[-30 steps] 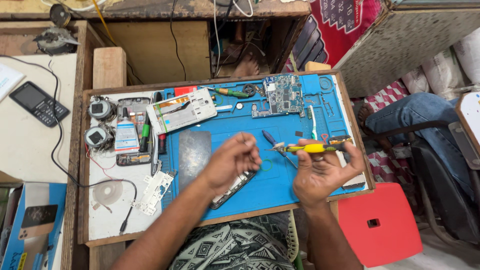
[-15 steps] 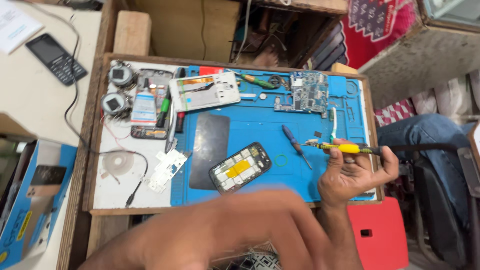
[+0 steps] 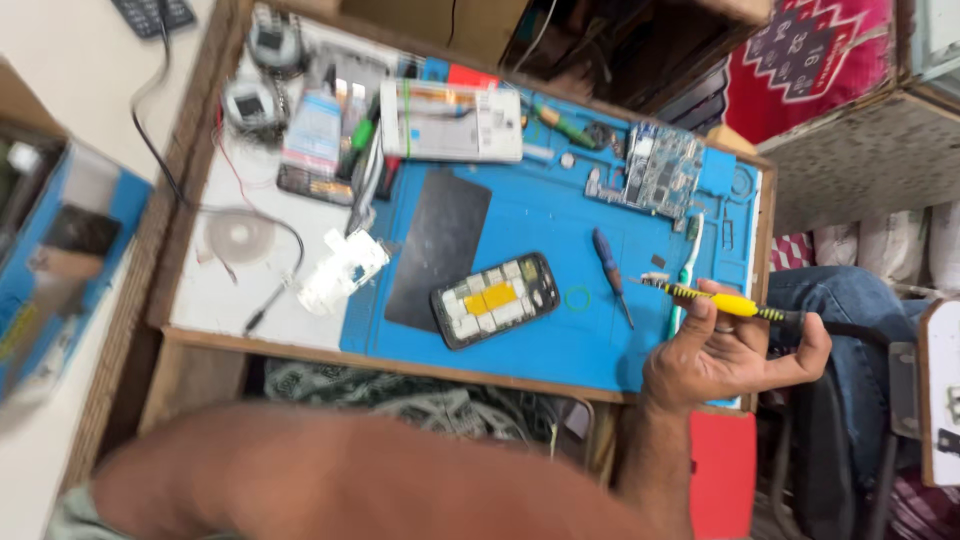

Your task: The person disassembles a mobile phone on a blue workbench, using a screwdriver to remove screws and a yellow tool to pry open the casing. They handle the battery, motherboard, and screen assembly, placing components on the mat while working.

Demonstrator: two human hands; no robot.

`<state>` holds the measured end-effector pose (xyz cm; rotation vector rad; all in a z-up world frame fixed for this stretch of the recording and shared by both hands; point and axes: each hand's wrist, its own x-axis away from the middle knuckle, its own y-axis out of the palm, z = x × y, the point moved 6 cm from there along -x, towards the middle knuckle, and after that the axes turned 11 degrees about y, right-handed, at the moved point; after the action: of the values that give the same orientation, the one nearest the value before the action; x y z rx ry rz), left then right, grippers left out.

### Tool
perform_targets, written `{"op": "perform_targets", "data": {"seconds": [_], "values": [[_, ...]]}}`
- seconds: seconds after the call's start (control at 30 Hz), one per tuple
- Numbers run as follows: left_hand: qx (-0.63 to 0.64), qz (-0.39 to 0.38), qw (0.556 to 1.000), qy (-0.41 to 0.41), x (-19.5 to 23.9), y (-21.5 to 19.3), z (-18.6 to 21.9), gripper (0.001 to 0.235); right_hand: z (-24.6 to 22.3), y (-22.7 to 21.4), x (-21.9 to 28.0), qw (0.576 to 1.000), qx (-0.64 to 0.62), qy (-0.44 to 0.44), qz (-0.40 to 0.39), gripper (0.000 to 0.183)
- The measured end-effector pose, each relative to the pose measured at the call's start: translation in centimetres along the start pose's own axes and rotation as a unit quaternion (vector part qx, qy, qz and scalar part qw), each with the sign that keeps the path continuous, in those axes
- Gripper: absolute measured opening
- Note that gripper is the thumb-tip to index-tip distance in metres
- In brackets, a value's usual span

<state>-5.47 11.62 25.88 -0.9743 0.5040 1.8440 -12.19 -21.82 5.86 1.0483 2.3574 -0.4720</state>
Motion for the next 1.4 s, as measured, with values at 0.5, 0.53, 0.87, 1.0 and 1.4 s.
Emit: {"op": "perform_targets", "data": {"seconds": [0.5, 0.53, 0.87, 1.0, 1.4], "values": [[-0.474, 0.022, 0.843, -0.254, 10.9, 2.2, -16.5, 0.086, -0.6, 2.3, 0.9, 0.995, 0.021, 0.03, -0.095, 0.069], [-0.457, 0.028, 0.85, -0.261, 11.2, 2.2, -16.8, 0.083, -0.8, 2.5, 0.9, 0.994, 0.018, 0.028, -0.102, 0.068], [-0.404, 0.037, 0.878, -0.254, 12.0, 2.6, -17.6, 0.076, -1.0, 4.7, 1.9, 0.982, 0.014, 0.014, -0.187, 0.068], [-0.395, 0.05, 0.879, -0.262, 11.9, 2.2, -17.5, 0.077, -1.1, 5.1, 2.1, 0.979, 0.02, 0.011, -0.203, 0.069], [-0.388, 0.057, 0.881, -0.265, 12.1, 2.1, -17.7, 0.072, -0.7, 5.2, 2.1, 0.976, 0.019, 0.016, -0.215, 0.068]]}}
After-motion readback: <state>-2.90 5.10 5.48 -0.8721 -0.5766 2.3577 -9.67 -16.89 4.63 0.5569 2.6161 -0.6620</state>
